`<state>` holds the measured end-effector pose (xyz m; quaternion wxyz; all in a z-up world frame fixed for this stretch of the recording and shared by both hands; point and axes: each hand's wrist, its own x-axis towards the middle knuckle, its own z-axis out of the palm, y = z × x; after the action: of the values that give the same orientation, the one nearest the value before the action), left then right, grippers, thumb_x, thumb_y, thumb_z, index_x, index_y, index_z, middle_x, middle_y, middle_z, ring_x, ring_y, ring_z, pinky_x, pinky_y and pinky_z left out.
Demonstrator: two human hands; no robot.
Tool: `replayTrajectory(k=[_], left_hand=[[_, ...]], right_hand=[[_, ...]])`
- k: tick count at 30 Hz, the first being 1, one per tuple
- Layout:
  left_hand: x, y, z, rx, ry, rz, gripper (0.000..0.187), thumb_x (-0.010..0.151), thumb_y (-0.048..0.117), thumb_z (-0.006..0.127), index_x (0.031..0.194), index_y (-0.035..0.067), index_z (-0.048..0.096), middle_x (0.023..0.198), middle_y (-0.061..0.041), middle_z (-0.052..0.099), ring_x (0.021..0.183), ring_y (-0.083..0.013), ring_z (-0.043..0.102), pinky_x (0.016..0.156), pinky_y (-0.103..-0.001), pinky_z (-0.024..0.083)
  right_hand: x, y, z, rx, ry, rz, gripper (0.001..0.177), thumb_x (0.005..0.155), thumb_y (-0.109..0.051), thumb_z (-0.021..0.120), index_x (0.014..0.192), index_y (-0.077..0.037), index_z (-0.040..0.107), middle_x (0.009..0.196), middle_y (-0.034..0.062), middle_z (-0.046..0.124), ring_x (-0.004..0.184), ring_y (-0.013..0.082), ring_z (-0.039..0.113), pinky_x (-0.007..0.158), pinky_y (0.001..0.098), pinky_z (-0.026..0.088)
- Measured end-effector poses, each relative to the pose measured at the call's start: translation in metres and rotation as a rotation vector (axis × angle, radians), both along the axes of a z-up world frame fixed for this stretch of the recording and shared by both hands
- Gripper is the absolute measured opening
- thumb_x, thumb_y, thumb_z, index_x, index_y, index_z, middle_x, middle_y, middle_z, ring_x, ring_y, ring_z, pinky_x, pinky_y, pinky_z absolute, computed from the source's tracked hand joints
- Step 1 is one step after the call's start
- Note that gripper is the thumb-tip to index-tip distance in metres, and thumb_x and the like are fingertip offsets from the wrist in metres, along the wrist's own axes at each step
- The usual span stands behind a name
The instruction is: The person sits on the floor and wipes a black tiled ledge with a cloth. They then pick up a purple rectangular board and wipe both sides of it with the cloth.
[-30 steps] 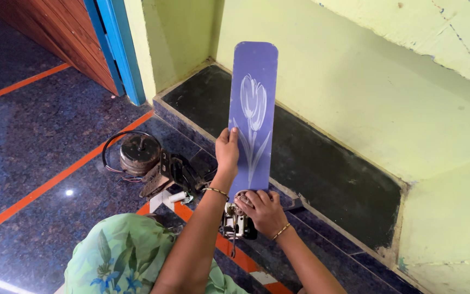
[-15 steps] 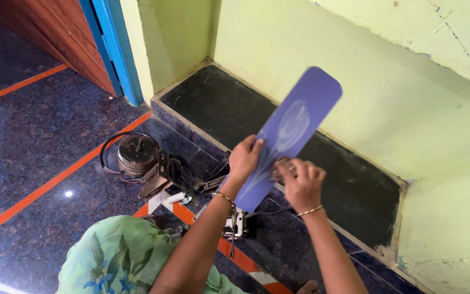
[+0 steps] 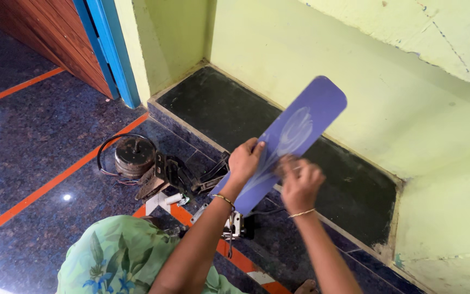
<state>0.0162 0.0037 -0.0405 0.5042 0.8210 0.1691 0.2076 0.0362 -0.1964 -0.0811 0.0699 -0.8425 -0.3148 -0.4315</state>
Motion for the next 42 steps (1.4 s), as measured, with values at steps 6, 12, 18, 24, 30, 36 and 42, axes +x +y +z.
replayTrajectory(k=[6,12,18,24,30,36,42], left_hand=[[-0.002,0.006,0.002,0.05,0.031,0.047,0.037,0.094,0.047,0.059,0.114,0.019,0.074,0.091,-0.016,0.075,0.092,-0.038,0.07,0.078,-0.049,0.054],[-0.004,0.003,-0.015,0.233,-0.003,-0.044,0.039,0.093,0.047,0.062,0.115,0.017,0.075,0.091,-0.017,0.075,0.09,-0.038,0.071,0.08,-0.05,0.054],[-0.005,-0.002,-0.034,0.263,0.089,-0.187,0.038,0.092,0.047,0.061,0.115,0.019,0.075,0.093,-0.014,0.076,0.091,-0.0352,0.071,0.08,-0.048,0.055],[0.002,-0.007,-0.037,0.223,0.09,-0.245,0.04,0.092,0.047,0.062,0.118,0.018,0.074,0.098,-0.013,0.076,0.096,-0.0351,0.071,0.082,-0.047,0.055],[0.004,-0.02,-0.032,0.17,0.024,-0.323,0.05,0.076,0.036,0.072,0.122,0.015,0.07,0.104,-0.015,0.076,0.099,-0.0365,0.07,0.087,-0.046,0.055],[0.0,-0.031,-0.034,0.098,-0.016,-0.424,0.051,0.073,0.028,0.071,0.122,0.016,0.071,0.106,-0.017,0.076,0.101,-0.0382,0.07,0.088,-0.047,0.056],[-0.01,-0.045,-0.033,0.231,0.051,-0.492,0.052,0.075,0.031,0.072,0.125,0.016,0.069,0.106,-0.017,0.075,0.101,-0.0374,0.07,0.09,-0.047,0.055]], right_hand=[[-0.059,0.036,-0.035,-0.157,0.034,0.358,0.036,0.098,-0.022,0.057,0.132,-0.021,0.066,0.121,0.0099,0.062,0.108,0.0301,0.055,0.086,0.0481,0.039],[-0.003,0.007,-0.026,-0.179,-0.085,0.046,0.03,0.095,-0.017,0.063,0.124,-0.022,0.068,0.116,0.0118,0.064,0.106,0.0281,0.055,0.088,0.0481,0.04],[0.051,-0.067,0.016,0.075,-0.09,-0.364,0.048,0.095,-0.018,0.075,0.142,-0.027,0.066,0.129,0.0169,0.06,0.119,0.0316,0.05,0.1,0.0472,0.041],[0.058,-0.069,0.02,0.261,-0.042,-0.333,0.048,0.096,-0.015,0.075,0.143,-0.022,0.067,0.131,0.0166,0.058,0.122,0.0322,0.048,0.102,0.0465,0.041],[0.015,-0.017,0.016,0.168,-0.007,-0.174,0.051,0.087,-0.006,0.07,0.136,-0.018,0.07,0.127,0.0153,0.059,0.112,0.0305,0.049,0.097,0.045,0.042],[-0.013,0.007,0.034,0.026,0.055,0.135,0.047,0.085,-0.01,0.069,0.13,-0.023,0.071,0.122,0.0103,0.063,0.11,0.0303,0.056,0.096,0.0477,0.043],[0.027,-0.037,0.054,0.102,-0.006,-0.106,0.047,0.087,-0.018,0.074,0.132,-0.026,0.07,0.122,0.0162,0.061,0.111,0.0346,0.052,0.093,0.0504,0.038]])
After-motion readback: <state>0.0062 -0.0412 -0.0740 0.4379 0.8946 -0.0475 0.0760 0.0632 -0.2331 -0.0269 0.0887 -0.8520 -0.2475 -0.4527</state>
